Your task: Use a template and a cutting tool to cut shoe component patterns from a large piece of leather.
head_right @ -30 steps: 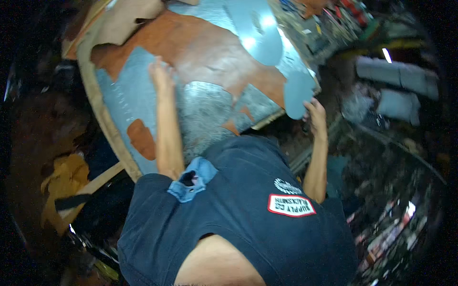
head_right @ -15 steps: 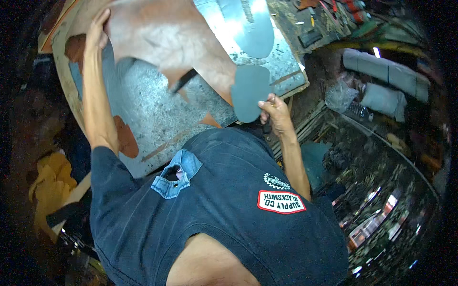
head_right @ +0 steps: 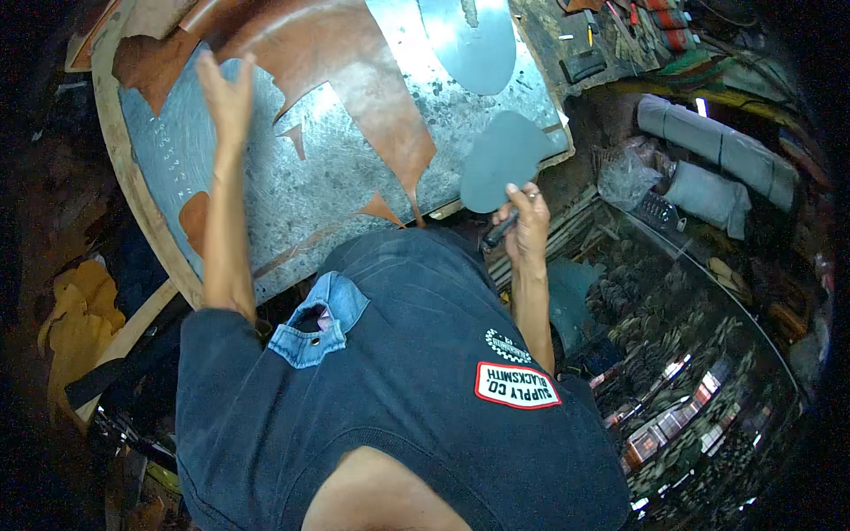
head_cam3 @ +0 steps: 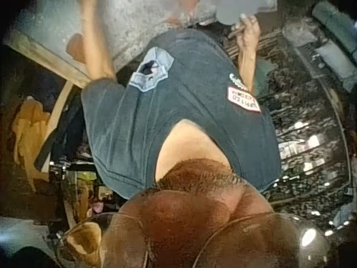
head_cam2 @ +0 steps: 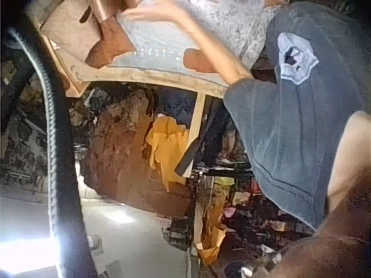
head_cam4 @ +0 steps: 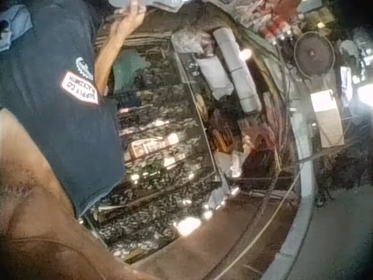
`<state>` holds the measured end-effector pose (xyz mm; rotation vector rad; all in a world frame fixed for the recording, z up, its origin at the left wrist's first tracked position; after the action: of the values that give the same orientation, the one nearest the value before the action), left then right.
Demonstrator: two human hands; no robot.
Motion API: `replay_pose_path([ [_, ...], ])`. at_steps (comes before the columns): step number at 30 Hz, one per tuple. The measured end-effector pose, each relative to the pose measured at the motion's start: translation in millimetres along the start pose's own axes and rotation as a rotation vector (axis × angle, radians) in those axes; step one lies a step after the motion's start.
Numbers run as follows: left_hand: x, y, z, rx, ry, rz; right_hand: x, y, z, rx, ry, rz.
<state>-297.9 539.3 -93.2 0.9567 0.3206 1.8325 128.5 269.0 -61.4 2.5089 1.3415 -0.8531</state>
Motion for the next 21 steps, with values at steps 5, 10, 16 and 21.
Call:
replay_pose_path([
  [5, -120.5, -17.8, 85.2, 0.178, -0.110, -0.439, 12.7, 10.3, -26.3, -0.188, 0.068, -0.014],
  [10, -173.9, -9.5, 124.5, 0.167, -0.176, -0.699, 46.6, -9.1, -51.5, -0.357, 0.223, -0.124],
  [16, -236.5, 46.5, 161.3, 0.032, -0.208, -0.952, 100.5, -29.2, -77.9, -0.600, 0.239, -0.264],
  [21, -212.0, 50.4, 152.6, 0.055, -0.114, -0.736, 123.8, -64.6, -71.5, -0.634, 0.198, -0.412],
])
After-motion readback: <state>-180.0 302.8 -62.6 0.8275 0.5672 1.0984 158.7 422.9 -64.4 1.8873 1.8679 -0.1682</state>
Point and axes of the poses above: each hand's wrist, its own x-axis towards the middle knuckle, its own y-axis out of the back of the hand, z = x × y, the point moved 5 cm from there along x, towards the middle knuckle, and after that the axes turned 3 degrees about -x, right-handed, at the moved point
